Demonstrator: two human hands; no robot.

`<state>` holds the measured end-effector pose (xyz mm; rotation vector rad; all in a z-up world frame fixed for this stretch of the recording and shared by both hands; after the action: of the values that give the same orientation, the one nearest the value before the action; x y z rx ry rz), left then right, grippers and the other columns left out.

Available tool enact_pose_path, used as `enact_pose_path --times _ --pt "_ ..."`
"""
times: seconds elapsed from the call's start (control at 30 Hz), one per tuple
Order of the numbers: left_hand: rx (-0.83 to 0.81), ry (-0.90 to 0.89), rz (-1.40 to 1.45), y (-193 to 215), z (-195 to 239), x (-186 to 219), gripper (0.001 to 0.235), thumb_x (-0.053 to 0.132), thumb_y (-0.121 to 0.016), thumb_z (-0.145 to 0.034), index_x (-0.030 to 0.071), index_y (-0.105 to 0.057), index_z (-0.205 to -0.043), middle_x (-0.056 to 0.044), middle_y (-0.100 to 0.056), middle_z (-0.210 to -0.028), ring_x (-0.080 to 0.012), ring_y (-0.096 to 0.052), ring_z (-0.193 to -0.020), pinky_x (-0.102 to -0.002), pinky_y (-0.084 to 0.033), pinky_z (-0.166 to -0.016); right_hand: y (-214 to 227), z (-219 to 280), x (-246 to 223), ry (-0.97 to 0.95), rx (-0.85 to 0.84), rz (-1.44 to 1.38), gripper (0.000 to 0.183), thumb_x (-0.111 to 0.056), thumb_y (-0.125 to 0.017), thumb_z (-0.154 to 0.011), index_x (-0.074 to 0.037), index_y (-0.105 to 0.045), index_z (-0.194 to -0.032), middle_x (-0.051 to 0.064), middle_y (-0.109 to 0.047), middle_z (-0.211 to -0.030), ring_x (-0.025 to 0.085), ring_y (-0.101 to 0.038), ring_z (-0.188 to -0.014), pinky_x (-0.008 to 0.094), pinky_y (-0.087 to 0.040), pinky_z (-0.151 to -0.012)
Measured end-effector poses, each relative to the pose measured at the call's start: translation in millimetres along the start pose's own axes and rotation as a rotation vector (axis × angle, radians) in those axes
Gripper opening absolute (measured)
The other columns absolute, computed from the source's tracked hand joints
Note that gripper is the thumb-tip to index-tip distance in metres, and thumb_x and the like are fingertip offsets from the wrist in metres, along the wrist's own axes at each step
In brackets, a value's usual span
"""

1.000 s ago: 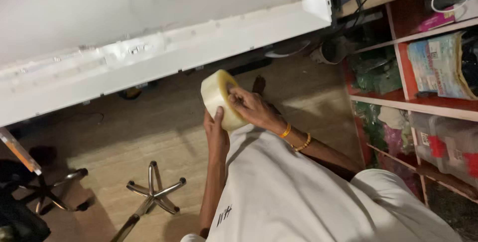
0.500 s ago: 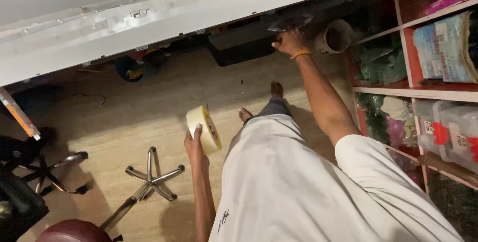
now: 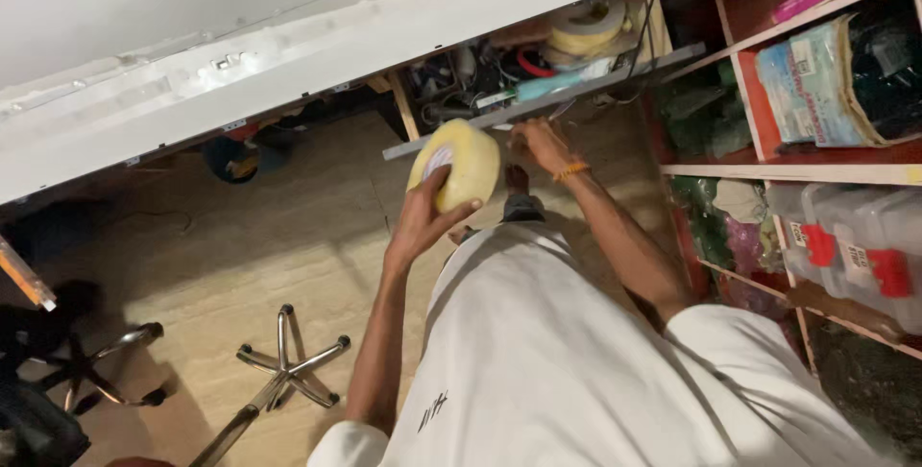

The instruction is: The person wipes the interior of a white rectangular fixture with a blue cloth, then handles a wooden ruler and a black remote control. The person also picks up and compares two metal LED light strips.

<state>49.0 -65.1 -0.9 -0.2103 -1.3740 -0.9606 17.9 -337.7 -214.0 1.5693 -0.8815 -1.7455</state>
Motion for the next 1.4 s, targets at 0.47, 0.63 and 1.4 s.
enact_pose_path --times 0.47,0.63,1.4 --pt "-0.242 -0.488 -0.475 -68 -83 10 0.074 0.040 -0.082 -0.079 -0.002 -0.055 -0.134 -0.026 -0.069 -0.114 -0.0418 -0.065 -0.108 -0.051 -0.043 -0.100 32 38 53 -0.774 0.567 -1.329 0.046 -0.028 -0.071 -0.095 -0.018 -0.048 -0.133 0.005 -0.064 -0.116 0.017 -0.067 -0.088 0.031 -0.056 -0.067" --pt "-0.213 -0.349 -0.454 -63 -52 -17 0.078 0.045 -0.083 -0.081 -0.003 -0.054 -0.134 -0.027 -0.068 -0.108 -0.0440 -0.063 -0.103 -0.052 -0.045 -0.097 1 -1 75 -0.696 0.485 -1.381 0.061 -0.022 -0.082 -0.091 -0.010 -0.045 -0.138 0.013 -0.063 -0.121 0.024 -0.069 -0.091 0.041 -0.064 -0.072" --pt "-0.183 -0.370 -0.485 -65 -61 -6 0.079 0.040 -0.086 -0.076 -0.002 -0.055 -0.136 -0.023 -0.071 -0.110 -0.0387 -0.067 -0.104 -0.049 -0.042 -0.104 9 -49 46 -0.393 0.353 -1.038 0.042 -0.037 -0.066 -0.107 -0.009 -0.064 -0.138 0.006 -0.071 -0.112 0.019 -0.070 -0.099 0.033 -0.061 -0.077"
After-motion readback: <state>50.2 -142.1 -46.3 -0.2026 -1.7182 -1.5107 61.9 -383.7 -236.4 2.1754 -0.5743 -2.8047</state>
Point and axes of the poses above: each hand's wrist, its own z-axis away from the middle knuckle, its own y-axis out of the back of the hand, x = y × z, the point moved 3 cm from there along -z, towards the middle knuckle
